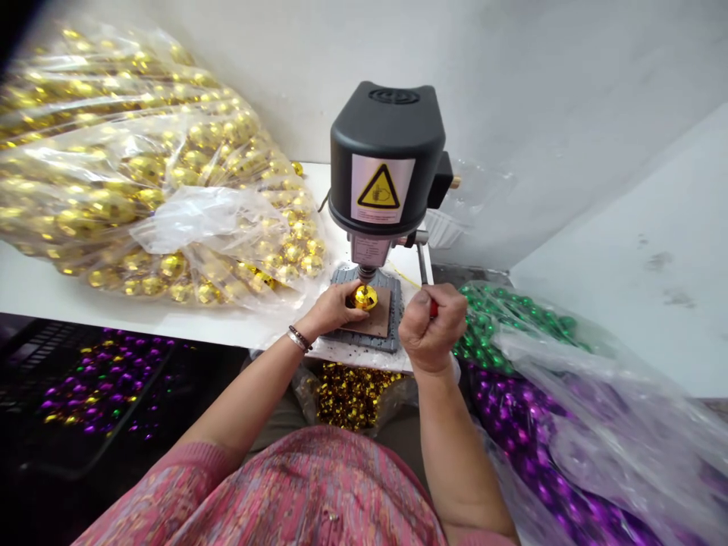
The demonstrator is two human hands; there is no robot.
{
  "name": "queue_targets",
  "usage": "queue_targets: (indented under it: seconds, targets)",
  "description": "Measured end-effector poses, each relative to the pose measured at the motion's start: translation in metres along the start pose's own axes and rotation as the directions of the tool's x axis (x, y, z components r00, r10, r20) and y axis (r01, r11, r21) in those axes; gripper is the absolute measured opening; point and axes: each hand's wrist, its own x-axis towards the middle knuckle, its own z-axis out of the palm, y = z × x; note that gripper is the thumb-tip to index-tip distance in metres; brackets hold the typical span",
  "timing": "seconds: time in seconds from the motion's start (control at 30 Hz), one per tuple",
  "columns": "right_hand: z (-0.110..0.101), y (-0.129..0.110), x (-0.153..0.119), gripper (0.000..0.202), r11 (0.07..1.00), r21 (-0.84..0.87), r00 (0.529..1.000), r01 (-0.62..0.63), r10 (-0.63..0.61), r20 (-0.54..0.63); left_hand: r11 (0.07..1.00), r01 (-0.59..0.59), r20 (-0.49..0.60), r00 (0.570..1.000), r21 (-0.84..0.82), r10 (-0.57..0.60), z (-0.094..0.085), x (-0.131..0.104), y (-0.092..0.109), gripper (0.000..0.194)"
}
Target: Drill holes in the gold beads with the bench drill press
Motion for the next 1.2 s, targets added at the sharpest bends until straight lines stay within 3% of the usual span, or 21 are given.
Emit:
queue_targets:
  seconds: [0.1,0.2,0.37,0.53,0.63,0.7,0.77,0.8,0.87,0.93,1.03,1.2]
  targets:
    - [0.002,-0.003,0.011,0.029,0.999,-0.001,0.998,-0.037,0.036,-0.042,1.0,-0.004,-0.001,1.0,-0.02,0.004,0.002,0.0,-0.001,0.054]
    - [0.009,-0.008,0.052,0.037,0.996,-0.012,0.994,-0.094,0.093,-0.059,0.999,0.014,-0.023,1.0,-0.035,-0.014,0.003,0.0,-0.002,0.062]
    - [0.029,0.005,0.122,0.055,0.951,-0.041,0.947,-0.305,0.308,0.088,0.992,0.012,-0.056,0.998,-0.123,-0.019,-0.001,-0.02,0.0,0.066]
    - [0.041,0.024,0.131,0.063,0.94,0.022,0.933,-0.341,0.335,0.131,0.981,-0.121,0.024,0.992,-0.153,0.126,-0.017,-0.066,-0.009,0.074]
    - [0.043,0.025,0.128,0.057,0.928,0.06,0.925,-0.368,0.359,0.127,0.993,-0.032,-0.124,0.992,-0.115,0.018,-0.037,-0.085,-0.028,0.058]
    - [0.043,0.024,0.128,0.054,0.92,0.074,0.918,-0.386,0.375,0.128,0.988,0.155,-0.322,0.934,-0.029,-0.156,-0.059,-0.087,-0.044,0.036]
    - [0.043,0.023,0.129,0.052,0.918,0.086,0.919,-0.388,0.376,0.121,0.929,0.352,-0.526,0.815,0.113,-0.245,-0.082,-0.082,-0.059,0.033]
    - [0.044,0.024,0.129,0.051,0.917,0.096,0.92,-0.387,0.376,0.113,0.889,0.424,-0.576,0.777,0.176,-0.256,-0.093,-0.078,-0.065,0.037]
    - [0.044,0.025,0.129,0.051,0.917,0.118,0.922,-0.382,0.37,0.113,0.818,0.508,-0.554,0.776,0.268,-0.301,-0.109,-0.07,-0.073,0.04]
    - [0.044,0.027,0.128,0.05,0.916,0.129,0.923,-0.38,0.365,0.123,0.769,0.529,-0.455,0.819,0.36,-0.35,-0.117,-0.063,-0.076,0.039]
    - [0.043,0.026,0.127,0.047,0.917,0.108,0.918,-0.384,0.366,0.155,0.688,0.525,-0.338,0.851,0.501,-0.403,-0.116,-0.06,-0.075,0.045]
    - [0.042,0.019,0.13,0.035,0.889,0.09,0.886,-0.449,0.431,0.169,0.577,0.528,-0.274,0.838,0.623,-0.471,-0.114,-0.064,-0.074,0.055]
